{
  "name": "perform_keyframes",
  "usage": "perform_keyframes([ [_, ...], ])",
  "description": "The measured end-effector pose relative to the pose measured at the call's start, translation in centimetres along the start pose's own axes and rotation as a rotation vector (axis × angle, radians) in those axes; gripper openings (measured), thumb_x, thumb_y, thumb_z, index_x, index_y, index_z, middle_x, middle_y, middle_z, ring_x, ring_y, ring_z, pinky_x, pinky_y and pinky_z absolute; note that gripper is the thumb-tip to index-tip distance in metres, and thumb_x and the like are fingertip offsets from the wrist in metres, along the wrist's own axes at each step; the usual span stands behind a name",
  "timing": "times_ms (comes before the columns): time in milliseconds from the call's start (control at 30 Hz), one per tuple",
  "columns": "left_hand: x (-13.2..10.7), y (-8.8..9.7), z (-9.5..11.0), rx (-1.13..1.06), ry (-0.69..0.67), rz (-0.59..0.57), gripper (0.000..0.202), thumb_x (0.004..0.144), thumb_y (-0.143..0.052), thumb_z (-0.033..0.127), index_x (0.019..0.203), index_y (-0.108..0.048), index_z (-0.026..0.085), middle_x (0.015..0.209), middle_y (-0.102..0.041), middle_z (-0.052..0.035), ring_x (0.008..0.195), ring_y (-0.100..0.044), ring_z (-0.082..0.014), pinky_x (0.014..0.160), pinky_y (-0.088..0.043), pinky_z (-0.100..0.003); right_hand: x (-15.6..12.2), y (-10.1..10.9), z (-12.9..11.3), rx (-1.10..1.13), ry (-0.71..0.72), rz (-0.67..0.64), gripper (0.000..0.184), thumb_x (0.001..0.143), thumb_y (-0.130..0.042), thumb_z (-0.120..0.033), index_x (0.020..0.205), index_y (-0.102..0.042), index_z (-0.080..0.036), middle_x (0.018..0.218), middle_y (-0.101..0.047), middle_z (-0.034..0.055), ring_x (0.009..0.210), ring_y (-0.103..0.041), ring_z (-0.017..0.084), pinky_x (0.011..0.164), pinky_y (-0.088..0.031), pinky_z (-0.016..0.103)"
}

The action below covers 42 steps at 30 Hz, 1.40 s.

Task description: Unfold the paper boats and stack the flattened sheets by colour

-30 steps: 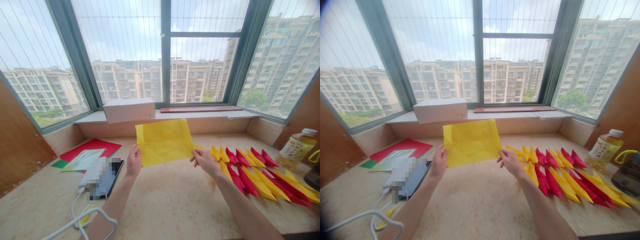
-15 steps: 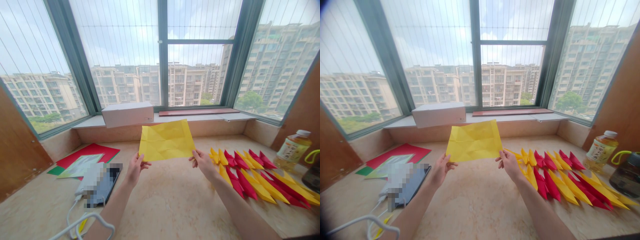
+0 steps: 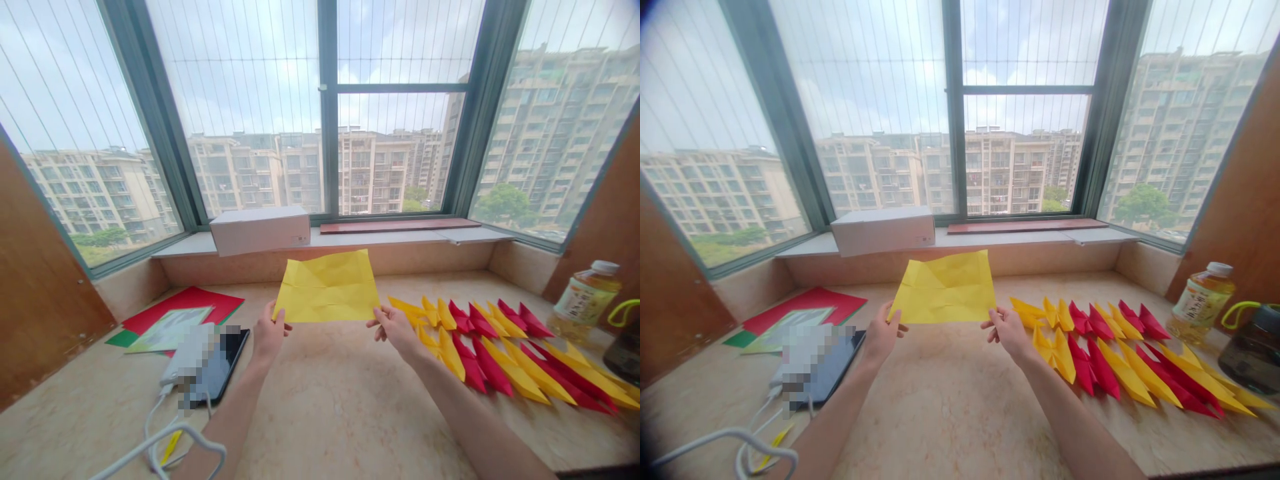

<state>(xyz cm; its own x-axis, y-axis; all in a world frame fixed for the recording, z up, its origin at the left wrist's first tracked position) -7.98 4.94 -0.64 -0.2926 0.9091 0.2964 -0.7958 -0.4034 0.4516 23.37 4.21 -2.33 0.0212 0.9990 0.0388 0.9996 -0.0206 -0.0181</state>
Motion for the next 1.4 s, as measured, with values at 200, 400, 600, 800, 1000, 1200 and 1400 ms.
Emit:
perform_keyframes([
  [200,2.8,-0.9,1.7,0.68,-0.347,0.026,0.051,0.088,-0.05,0.02,0.137,-0.045,0.009,0.141,-0.048,-0.023,0.132,-0.047,-0.0314,0.109,-0.038,-0.043,3.8,-0.8,0.2,-0.075,-0.157,0.015,0.019,0.095,-0.052,-0.031,0.095,-0.062,-0.015,0.085,-0.073,0.0077,0.042,-0.055,0.005,0.041,-0.038,0.015],
  [400,6.8,-4.4,1.7,0.874,-0.393,-0.333,0.045,0.09,-0.049,0.027,0.13,-0.057,0.009,0.149,-0.043,-0.0209,0.141,-0.036,-0.0326,0.115,-0.027,-0.044,7.5,-2.5,0.6,-0.38,-0.148,0.029,0.02,0.091,-0.054,-0.031,0.081,-0.061,-0.015,0.077,-0.072,0.0061,0.043,-0.054,0.008,0.038,-0.034,0.017],
  [600,9.3,-6.6,-0.5,0.873,-0.353,-0.504,0.061,0.085,-0.051,0.026,0.145,-0.045,0.018,0.155,-0.035,-0.0179,0.143,-0.03,-0.0378,0.114,-0.025,-0.053,8.4,-2.6,0.0,-0.895,-0.019,0.088,0.013,0.083,-0.059,-0.022,0.086,-0.068,-0.015,0.09,-0.071,0.0157,0.087,-0.068,0.027,0.075,-0.05,0.036],
  [800,10.9,-8.1,-1.0,0.847,-0.419,-0.575,0.056,0.087,-0.051,0.028,0.142,-0.05,0.03,0.155,-0.037,-0.0115,0.144,-0.029,-0.0375,0.116,-0.017,-0.057,10.5,-7.0,-1.3,-1.201,0.235,0.02,0.035,0.09,-0.052,-0.03,0.121,-0.064,-0.017,0.134,-0.055,0.0197,0.131,-0.044,0.032,0.108,-0.028,0.046],
  [1000,11.0,-8.9,-2.8,0.842,-0.412,-0.591,0.052,0.092,-0.04,0.03,0.144,-0.046,0.034,0.155,-0.039,-0.0072,0.143,-0.032,-0.0327,0.115,-0.021,-0.056,13.7,-10.9,1.1,-1.346,0.217,-0.146,0.066,0.094,-0.029,-0.066,0.15,-0.035,-0.031,0.158,-0.029,0.0125,0.145,-0.02,0.036,0.11,-0.01,0.062],
  [1200,12.1,-9.4,-2.9,0.848,-0.379,-0.593,0.056,0.095,-0.032,0.05,0.147,-0.04,0.033,0.151,-0.043,-0.0112,0.137,-0.039,-0.0358,0.11,-0.028,-0.057,15.1,-10.4,3.4,-1.356,0.171,-0.239,0.067,0.093,-0.022,-0.068,0.151,-0.032,-0.035,0.159,-0.027,0.0127,0.145,-0.022,0.037,0.108,-0.012,0.064],
  [1400,13.6,-11.9,-3.2,0.836,-0.363,-0.561,0.057,0.095,-0.031,0.048,0.148,-0.04,0.03,0.158,-0.031,-0.0114,0.146,-0.022,-0.0363,0.115,-0.012,-0.06,15.5,-10.3,3.6,-1.328,0.21,-0.218,0.069,0.092,-0.024,-0.07,0.148,-0.037,-0.034,0.158,-0.028,0.0141,0.145,-0.022,0.035,0.109,-0.009,0.064],
])
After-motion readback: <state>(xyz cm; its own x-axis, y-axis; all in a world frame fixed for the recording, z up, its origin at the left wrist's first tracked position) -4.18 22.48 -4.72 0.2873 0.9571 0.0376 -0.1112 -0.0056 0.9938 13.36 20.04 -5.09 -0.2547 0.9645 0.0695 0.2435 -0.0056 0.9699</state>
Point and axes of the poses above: each hand's wrist, its own x-axis towards the middle knuckle, its own y-axis out of the back of the hand, z = x × y, the point moved 1 cm from there along x, towards the middle knuckle
